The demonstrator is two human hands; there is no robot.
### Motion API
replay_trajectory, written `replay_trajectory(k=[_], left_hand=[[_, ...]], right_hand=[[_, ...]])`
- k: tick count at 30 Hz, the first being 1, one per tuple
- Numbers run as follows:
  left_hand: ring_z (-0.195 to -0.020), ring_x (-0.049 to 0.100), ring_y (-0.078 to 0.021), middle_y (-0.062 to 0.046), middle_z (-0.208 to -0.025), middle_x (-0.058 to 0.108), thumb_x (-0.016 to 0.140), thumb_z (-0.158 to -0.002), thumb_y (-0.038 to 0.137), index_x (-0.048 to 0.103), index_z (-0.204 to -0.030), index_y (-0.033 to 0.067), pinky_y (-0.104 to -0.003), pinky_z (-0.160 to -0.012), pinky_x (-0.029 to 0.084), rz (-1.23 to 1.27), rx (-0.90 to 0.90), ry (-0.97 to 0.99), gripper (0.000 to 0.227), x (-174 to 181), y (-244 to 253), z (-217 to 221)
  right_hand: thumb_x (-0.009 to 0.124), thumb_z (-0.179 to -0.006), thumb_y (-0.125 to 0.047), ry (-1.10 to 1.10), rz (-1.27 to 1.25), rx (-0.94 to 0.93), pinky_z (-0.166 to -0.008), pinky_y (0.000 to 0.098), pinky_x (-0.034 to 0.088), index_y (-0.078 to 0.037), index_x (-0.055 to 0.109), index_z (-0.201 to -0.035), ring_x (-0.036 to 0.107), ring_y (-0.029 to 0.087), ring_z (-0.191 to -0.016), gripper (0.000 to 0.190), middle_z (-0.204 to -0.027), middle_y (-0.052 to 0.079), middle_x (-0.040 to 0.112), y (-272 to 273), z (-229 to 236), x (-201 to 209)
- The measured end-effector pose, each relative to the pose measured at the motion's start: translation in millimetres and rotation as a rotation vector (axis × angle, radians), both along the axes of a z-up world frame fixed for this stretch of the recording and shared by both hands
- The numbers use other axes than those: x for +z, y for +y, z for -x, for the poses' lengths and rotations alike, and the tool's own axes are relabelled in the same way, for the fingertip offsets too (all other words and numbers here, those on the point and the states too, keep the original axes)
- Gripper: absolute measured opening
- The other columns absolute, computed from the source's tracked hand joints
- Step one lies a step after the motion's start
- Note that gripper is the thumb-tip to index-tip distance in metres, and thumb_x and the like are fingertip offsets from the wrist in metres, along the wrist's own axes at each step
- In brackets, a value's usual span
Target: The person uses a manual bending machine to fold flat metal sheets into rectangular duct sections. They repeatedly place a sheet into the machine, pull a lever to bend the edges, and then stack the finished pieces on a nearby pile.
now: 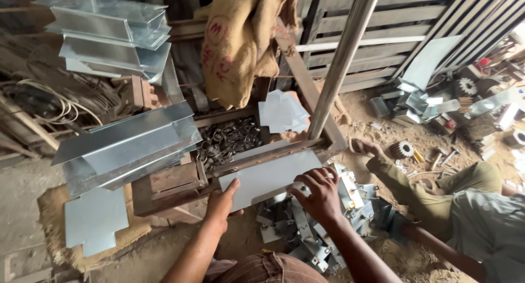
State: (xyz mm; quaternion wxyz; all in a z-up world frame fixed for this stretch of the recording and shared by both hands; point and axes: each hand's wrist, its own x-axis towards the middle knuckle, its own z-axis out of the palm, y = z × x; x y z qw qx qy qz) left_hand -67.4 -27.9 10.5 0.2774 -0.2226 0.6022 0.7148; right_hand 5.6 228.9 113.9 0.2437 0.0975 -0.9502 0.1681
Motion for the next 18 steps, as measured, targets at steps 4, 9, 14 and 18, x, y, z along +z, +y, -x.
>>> replay_trajectory(k=[4,9,14,18], left_hand=[[-0.066,0.069,-0.0191,-0.005,-0.085,0.073,0.074,-0.086,0.048,0.074,-0.109,0.0056,-0.034,-0.044,0.053,0.073,0.015,0.072,0.048,-1,1,-5],[-0.065,0.066,-0.0170,-0.005,-0.087,0.071,0.076,-0.084,0.047,0.073,-0.108,0.0084,-0.033,-0.043,0.050,0.128,0.123,0.107,0.046,-15,6,-14],[-0.067,0.065,-0.0166,-0.005,-0.089,0.072,0.079,-0.085,0.048,0.073,-0.109,0.0049,-0.032,-0.043,0.048,0.089,0.206,0.121,0.049,-36,17,-19],[-0.074,0.066,-0.0152,-0.001,-0.093,0.072,0.079,-0.082,0.046,0.072,-0.112,0.0096,-0.034,-0.046,0.051,0.169,0.203,0.181,0.048,-42,21,-14]], right_hand=[[0.085,-0.075,-0.037,-0.096,0.086,-0.019,-0.096,0.0457,0.041,-0.014,0.077,-0.088,0.066,0.022,-0.096,0.028,-0.089,0.000,0.075,5,-7,-13],[0.085,-0.078,-0.035,-0.143,0.036,0.023,-0.096,0.0456,0.041,-0.015,0.077,-0.086,0.066,0.020,-0.090,0.023,-0.086,0.000,0.075,8,-17,-38],[0.084,-0.079,-0.033,-0.159,0.017,0.022,-0.099,0.0458,0.040,-0.015,0.078,-0.082,0.066,0.018,-0.088,0.020,-0.086,-0.001,0.076,16,-20,-59],[0.085,-0.076,-0.038,-0.109,0.107,0.175,-0.093,0.0443,0.048,-0.013,0.078,-0.082,0.070,0.016,-0.086,0.026,-0.085,0.000,0.078,38,-12,-57]])
